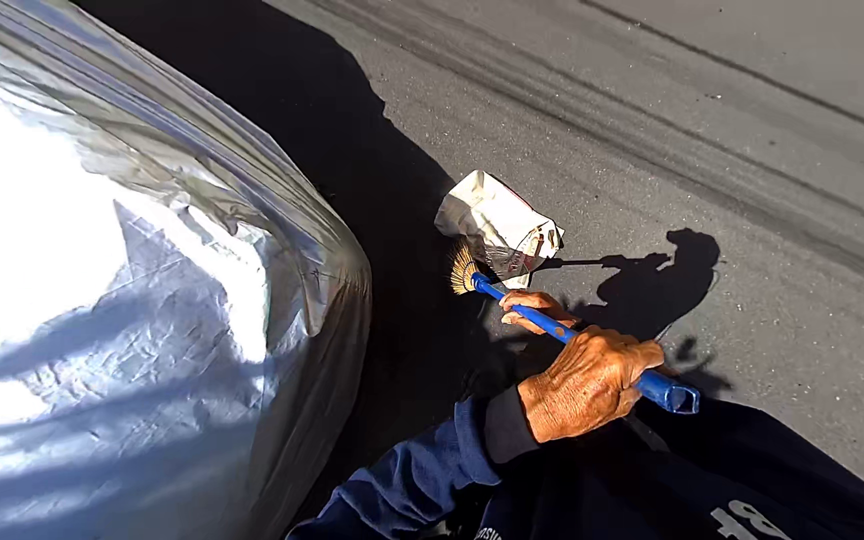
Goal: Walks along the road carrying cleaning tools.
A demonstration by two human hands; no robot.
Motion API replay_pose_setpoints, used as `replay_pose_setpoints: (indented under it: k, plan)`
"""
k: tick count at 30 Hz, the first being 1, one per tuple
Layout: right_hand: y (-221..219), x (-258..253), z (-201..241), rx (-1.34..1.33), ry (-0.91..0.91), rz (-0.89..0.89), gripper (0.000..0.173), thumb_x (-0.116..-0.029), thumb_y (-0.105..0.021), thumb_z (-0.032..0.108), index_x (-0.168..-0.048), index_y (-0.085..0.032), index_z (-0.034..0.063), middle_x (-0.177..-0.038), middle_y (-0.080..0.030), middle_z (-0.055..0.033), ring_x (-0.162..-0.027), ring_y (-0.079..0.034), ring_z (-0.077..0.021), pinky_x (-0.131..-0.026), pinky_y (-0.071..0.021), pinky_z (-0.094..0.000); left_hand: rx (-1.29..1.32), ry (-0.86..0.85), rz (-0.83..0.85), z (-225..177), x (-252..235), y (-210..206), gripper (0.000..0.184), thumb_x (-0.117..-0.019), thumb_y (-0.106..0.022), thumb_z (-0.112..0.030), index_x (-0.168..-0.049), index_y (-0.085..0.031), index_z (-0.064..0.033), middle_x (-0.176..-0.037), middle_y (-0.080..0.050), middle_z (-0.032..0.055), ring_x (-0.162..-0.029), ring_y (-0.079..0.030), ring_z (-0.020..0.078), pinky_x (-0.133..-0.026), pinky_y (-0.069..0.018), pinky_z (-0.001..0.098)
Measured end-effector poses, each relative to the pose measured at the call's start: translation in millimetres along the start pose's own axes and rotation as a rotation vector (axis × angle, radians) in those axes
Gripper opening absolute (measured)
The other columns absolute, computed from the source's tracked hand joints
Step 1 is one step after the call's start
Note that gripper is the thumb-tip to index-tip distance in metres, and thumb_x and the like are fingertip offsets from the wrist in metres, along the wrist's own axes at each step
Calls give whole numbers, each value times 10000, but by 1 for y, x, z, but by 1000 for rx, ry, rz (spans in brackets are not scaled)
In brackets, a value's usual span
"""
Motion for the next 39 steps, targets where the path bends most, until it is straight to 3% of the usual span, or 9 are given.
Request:
replay_pose_setpoints:
  k: [8,12,16,18,22,25,29,34,39]
  plan:
    - [73,-42,-14,-62,59,-77,238,-969,-698,175,-1074,-733,-37,-1134,-738,-176,-1091,-708,-251,-1000,-551,-412,37,-110,108,40,-84,55,177,-1016,-596,-210,-952,-665,-60,-734,-630,69,-700,-659,224,-637,-545,387]
    - [137,-65,2,41,-220,-46,194,-942,-723,135,-1074,-743,-5,-1134,-742,-138,-1090,-701,-245,-1005,-533,-461,227,-133,168,65,-148,90,174,-997,-611,-206,-998,-682,-47,-754,-659,76,-706,-669,203,-634,-546,384]
    - [203,-70,-37,25,-24,-215,234,-969,-705,225,-1045,-731,5,-1048,-740,-134,-972,-711,-218,-892,-575,-427,283,-235,150,85,-210,103,205,-1015,-628,-239,-987,-691,-45,-762,-678,73,-710,-680,178,-648,-570,351]
    - [239,-75,-36,29,-15,-274,237,-967,-702,206,-1031,-734,-20,-1042,-741,-144,-984,-712,-214,-911,-573,-397,283,-263,178,95,-243,102,198,-1009,-630,-237,-963,-688,-53,-742,-667,66,-688,-670,173,-627,-560,347]
    - [315,-67,-55,110,-200,-351,210,-938,-732,158,-1072,-729,-4,-1091,-736,-172,-1019,-711,-306,-909,-557,-527,282,-344,258,113,-310,85,223,-1019,-616,-247,-938,-681,-49,-739,-655,69,-695,-667,178,-640,-563,344]
    - [374,-46,-100,110,-119,-475,197,-913,-757,136,-1050,-732,-3,-1069,-735,-177,-982,-713,-314,-863,-570,-525,326,-407,281,127,-368,65,222,-1027,-630,-237,-934,-683,-42,-763,-663,59,-723,-665,147,-686,-568,309]
    - [462,-17,-120,138,-243,-640,203,-933,-721,170,-1059,-719,11,-1021,-726,-179,-936,-704,-327,-826,-559,-558,339,-474,377,132,-459,43,171,-1017,-648,-211,-977,-715,-58,-855,-715,40,-848,-689,119,-823,-570,292]
    - [565,28,-129,249,-421,-922,276,-971,-677,235,-1047,-717,-27,-1071,-722,-207,-1009,-703,-346,-895,-551,-556,300,-571,550,144,-547,13,174,-1027,-635,-193,-998,-714,-41,-863,-706,69,-830,-686,163,-817,-571,331]
    - [639,48,-137,343,-520,-1031,311,-983,-666,269,-1024,-713,-36,-1087,-723,-206,-1033,-704,-342,-908,-553,-548,343,-626,563,176,-606,15,155,-1015,-649,-177,-953,-715,-53,-803,-679,55,-794,-666,172,-817,-558,325]
Point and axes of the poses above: each hand's wrist, its own x-axis away from the middle knuckle, its own y-axis out of the back of the hand, z = x × y, the point moved 3 cm from there along -x, towards the middle knuckle
